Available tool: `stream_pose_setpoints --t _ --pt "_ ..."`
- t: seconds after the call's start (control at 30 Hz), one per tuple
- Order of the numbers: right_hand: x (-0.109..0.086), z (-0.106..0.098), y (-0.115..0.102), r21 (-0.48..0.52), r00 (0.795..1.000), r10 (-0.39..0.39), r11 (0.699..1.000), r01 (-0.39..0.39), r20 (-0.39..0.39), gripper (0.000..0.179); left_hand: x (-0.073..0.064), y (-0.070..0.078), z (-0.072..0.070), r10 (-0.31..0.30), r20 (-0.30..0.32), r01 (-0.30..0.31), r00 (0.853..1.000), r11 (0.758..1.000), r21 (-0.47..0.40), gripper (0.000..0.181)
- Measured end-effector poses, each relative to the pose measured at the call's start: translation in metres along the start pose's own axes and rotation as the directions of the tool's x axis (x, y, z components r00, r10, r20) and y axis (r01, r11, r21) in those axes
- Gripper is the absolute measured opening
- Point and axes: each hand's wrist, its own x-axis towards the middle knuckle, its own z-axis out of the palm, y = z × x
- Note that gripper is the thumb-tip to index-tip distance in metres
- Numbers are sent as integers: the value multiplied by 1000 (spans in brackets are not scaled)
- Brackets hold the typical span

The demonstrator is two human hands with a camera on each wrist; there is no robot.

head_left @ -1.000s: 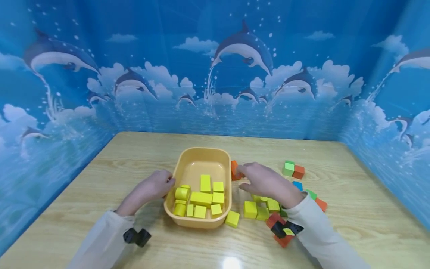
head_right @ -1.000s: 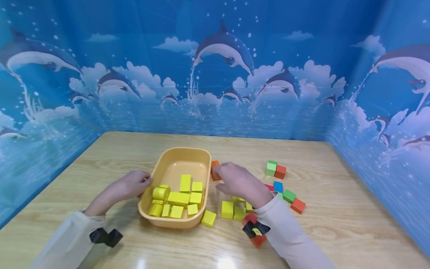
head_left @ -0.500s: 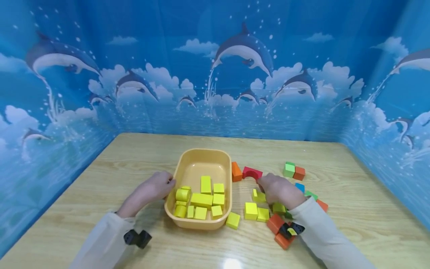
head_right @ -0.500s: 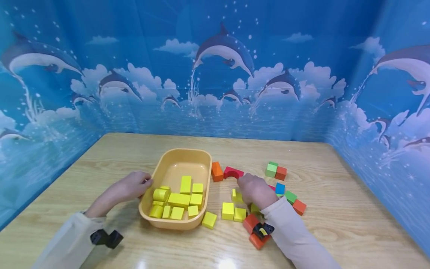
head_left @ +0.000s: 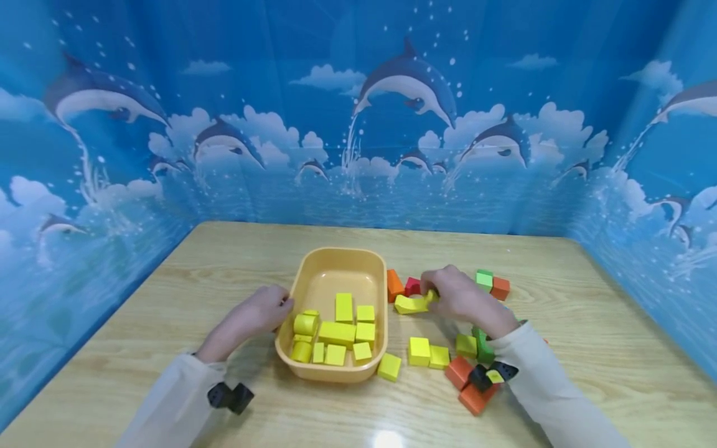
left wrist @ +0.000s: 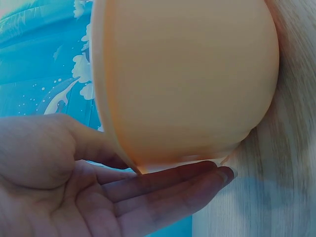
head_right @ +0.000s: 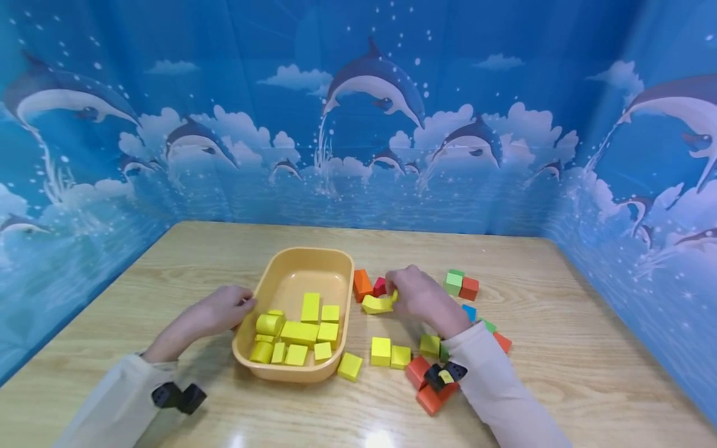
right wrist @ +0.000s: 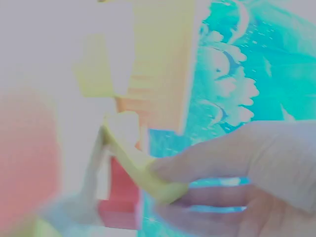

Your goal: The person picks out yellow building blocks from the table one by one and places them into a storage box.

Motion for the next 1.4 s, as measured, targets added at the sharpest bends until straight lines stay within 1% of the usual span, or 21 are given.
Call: stream_pose_setpoints --t 0.03,0.07,0.1,0.17,0.23,0.33,0.43,0.47,0.53,0.57,0.6,0.63,0.77,0.83,0.9,1.0,1.03,1.13,1.2,1.27,1.4 --pt "0 -3 2 10 995 -46 999 47 -84 21 0 0 0 1 -2 -1 1000 1000 2 26" --pt "0 -6 3 25 983 -84 996 89 -166 21 0 1 -1 5 -4 -5 1000 1000 3 26" --pt "0 -8 4 42 964 -106 992 119 -242 21 0 1 -1 7 -6 -7 1000 1000 3 26" --pt "-1 -11 3 63 916 -144 982 180 -376 24 0 1 -2 12 -10 -12 1000 1000 7 25" --pt "0 -11 0 77 865 -174 968 237 -471 27 -1 1 -2 21 -11 -21 1000 1000 12 25" --pt "3 -5 -10 82 795 -241 936 342 -557 29 -2 1 -3 18 -10 -17 1000 1000 9 24" --pt "9 5 -22 57 731 -330 892 449 -598 26 -2 1 -4 14 -10 -14 1000 1000 -3 24" --pt "11 8 -27 45 714 -357 878 477 -603 25 -2 1 -4 13 -11 -13 1000 1000 -5 24" --pt "16 15 -37 30 690 -397 855 518 -605 23 -2 0 -4 17 -12 -17 1000 1000 -4 24" --pt "18 18 -41 28 689 -407 850 527 -600 23 -2 0 -4 19 -13 -19 1000 1000 -3 24" --pt "19 22 -46 32 693 -413 846 532 -591 23 -2 0 -4 21 -14 -21 1000 1000 -1 24" --pt "21 25 -51 40 703 -414 846 531 -578 22 -2 0 -4 20 -15 -20 1000 1000 -1 24" --pt "23 37 -69 100 774 -378 867 489 -508 20 -3 -1 0 26 -19 -26 999 1000 -1 24" --pt "24 42 -78 119 799 -353 879 461 -486 18 -4 -2 3 26 -16 -26 1000 1000 -4 24" --pt "25 46 -87 128 814 -332 890 438 -476 18 -5 -3 6 25 -10 -25 1000 1000 -5 23" --pt "30 50 -98 82 831 -306 920 384 -465 22 -4 -3 7 9 -9 -9 1000 1000 -7 23" --pt "32 51 -101 59 840 -294 932 358 -456 24 -4 -3 7 3 -10 -3 1000 1000 -7 23" --pt "37 55 -108 -22 878 -259 962 274 -403 30 -3 -2 7 8 -16 -8 1000 1000 12 23" --pt "39 57 -110 -52 898 -244 969 242 -365 33 -2 -2 6 21 -21 -20 1000 999 26 23" --pt "40 60 -111 -67 910 -248 969 239 -334 34 -2 -1 6 33 -25 -32 999 999 38 23" --pt "40 64 -112 -20 924 -255 965 260 -285 32 -2 1 4 33 -23 -32 999 999 32 23"
